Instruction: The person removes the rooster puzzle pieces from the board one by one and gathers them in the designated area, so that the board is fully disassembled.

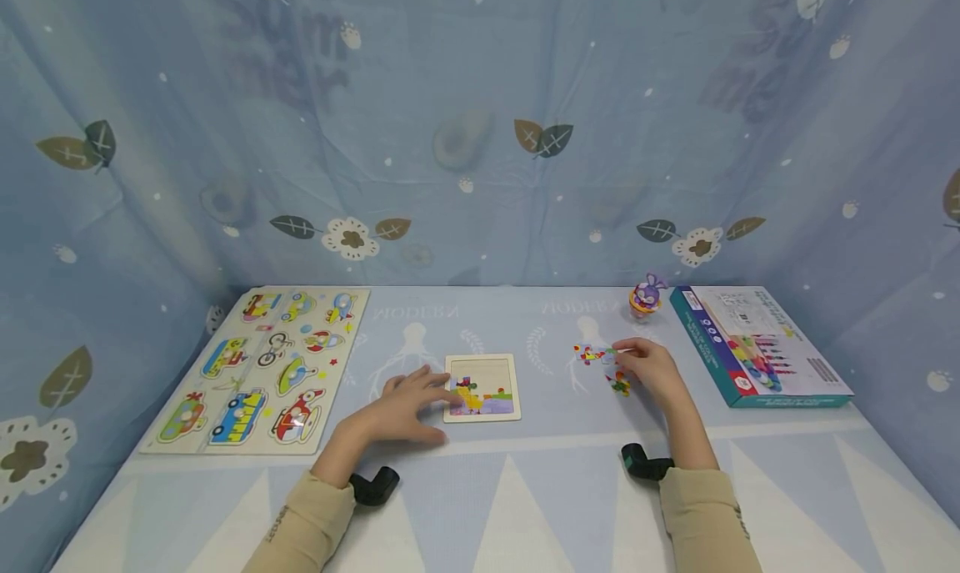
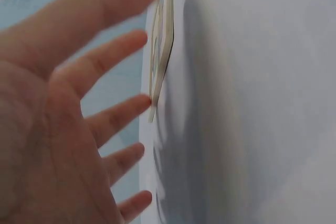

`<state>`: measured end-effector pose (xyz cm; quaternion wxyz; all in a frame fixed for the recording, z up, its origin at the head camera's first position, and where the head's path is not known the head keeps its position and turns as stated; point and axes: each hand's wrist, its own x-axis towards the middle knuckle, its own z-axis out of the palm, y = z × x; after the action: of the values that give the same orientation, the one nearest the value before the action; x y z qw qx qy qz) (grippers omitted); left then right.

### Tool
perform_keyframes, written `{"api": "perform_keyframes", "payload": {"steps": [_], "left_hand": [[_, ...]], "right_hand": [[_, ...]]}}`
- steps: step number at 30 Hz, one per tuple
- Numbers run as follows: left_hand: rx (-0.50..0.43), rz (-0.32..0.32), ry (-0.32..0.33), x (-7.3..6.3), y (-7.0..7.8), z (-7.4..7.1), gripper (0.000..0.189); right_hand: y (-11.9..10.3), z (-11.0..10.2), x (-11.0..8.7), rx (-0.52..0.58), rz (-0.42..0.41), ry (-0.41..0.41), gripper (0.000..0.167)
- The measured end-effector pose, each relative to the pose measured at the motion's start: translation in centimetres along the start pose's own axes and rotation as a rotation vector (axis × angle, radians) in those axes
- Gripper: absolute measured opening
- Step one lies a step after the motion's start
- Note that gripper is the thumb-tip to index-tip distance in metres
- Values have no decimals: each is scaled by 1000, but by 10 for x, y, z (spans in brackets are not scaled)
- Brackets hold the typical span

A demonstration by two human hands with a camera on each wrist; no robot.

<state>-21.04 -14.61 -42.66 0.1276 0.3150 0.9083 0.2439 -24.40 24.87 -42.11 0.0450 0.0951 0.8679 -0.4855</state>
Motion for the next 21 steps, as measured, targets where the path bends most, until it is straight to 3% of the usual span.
{"api": "perform_keyframes", "payload": {"steps": [9, 21], "left_hand": [[-43, -38, -40, 2, -3, -3, 42], [-63, -49, -39, 2, -3, -3, 40]], "right_hand": [[-3, 4, 0, 12, -39, -24, 34], [-16, 19, -1, 39, -63, -69, 32]]}}
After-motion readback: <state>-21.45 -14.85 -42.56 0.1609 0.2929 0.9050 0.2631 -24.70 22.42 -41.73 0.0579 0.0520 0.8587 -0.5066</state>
